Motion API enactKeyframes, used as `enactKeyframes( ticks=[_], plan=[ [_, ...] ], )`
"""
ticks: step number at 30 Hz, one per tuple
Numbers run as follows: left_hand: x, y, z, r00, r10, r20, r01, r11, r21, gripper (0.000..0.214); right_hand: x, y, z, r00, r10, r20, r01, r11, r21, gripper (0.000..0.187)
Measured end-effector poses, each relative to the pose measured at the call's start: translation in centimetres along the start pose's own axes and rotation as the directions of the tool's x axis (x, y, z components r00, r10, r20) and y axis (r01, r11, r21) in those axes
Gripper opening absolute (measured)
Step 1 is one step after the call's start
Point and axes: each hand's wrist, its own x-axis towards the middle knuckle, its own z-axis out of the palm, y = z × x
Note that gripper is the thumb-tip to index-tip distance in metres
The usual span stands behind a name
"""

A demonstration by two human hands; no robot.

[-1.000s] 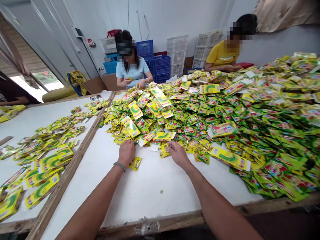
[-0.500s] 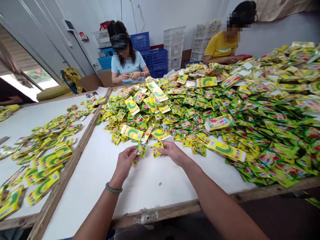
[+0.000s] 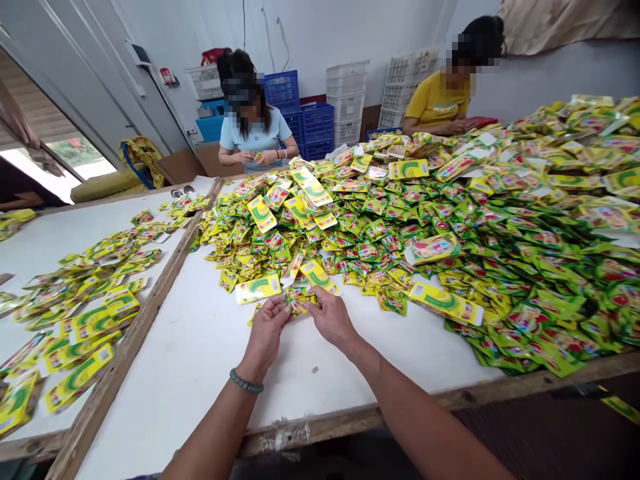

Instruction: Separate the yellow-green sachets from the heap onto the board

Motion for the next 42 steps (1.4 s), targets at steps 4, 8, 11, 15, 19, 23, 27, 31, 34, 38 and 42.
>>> enactKeyframes(
  ticks=[4,8,11,15,19,23,27,31,34,38,42],
  plan=[
    [0.9,1.9,-0.9,1.0,-0.004,0.015,0.0,0.969,0.247,0.034,0.3,-0.1,-1.0,0.994,-0.111,-0.005,0.111,0.994,0.026,0.016],
    [1.2,2.8,-1.5,0.979,-0.071,0.191,-0.032,0.873,0.486,0.028,0.6,0.8,-0.3,0.981,-0.093,0.172,0.063,0.983,0.171,0.015],
    [0.9,2.3,-1.4,0.98,-0.028,0.198,-0.062,0.897,0.438,0.027,0.6,1.4,0.7,0.979,0.01,0.203,-0.051,0.979,0.196,0.015],
    [0.5,1.3,-0.9,0.985,-0.046,0.164,0.006,0.972,0.235,0.032,0.5,1.3,1.0,0.984,0.059,0.166,-0.116,0.927,0.357,0.02],
    [0.6,0.8,-0.8,0.992,-0.067,0.104,0.052,0.988,0.146,0.039,0.4,0.6,0.5,0.94,0.162,0.301,-0.317,0.741,0.592,0.04],
    [0.7,0.7,-1.2,0.983,-0.073,0.167,0.035,0.975,0.219,0.04,0.2,0.4,0.3,0.907,0.139,0.398,-0.351,0.772,0.53,0.042],
    [1.0,2.4,-2.7,0.954,-0.079,0.288,-0.032,0.932,0.361,0.045,0.4,0.5,0.1,0.95,0.136,0.281,-0.232,0.909,0.346,0.034],
    [2.9,5.0,-5.0,0.943,0.213,0.258,-0.328,0.436,0.838,0.051,0.8,0.4,0.0,0.982,0.171,0.085,-0.182,0.972,0.148,0.033],
    [4.9,5.5,-5.8,0.888,0.197,0.415,-0.406,-0.086,0.91,0.063,1.0,0.5,0.2,0.984,0.17,0.055,-0.177,0.974,0.141,0.031],
    [6.3,5.3,-5.3,0.895,0.168,0.412,-0.389,-0.157,0.908,0.068,1.1,0.9,0.3,0.982,0.177,0.06,-0.186,0.954,0.236,0.029],
    [4.5,5.9,-4.5,0.915,0.31,0.26,-0.372,0.395,0.84,0.072,1.1,0.7,0.1,0.962,0.224,0.155,-0.272,0.814,0.513,0.041]
  ],
)
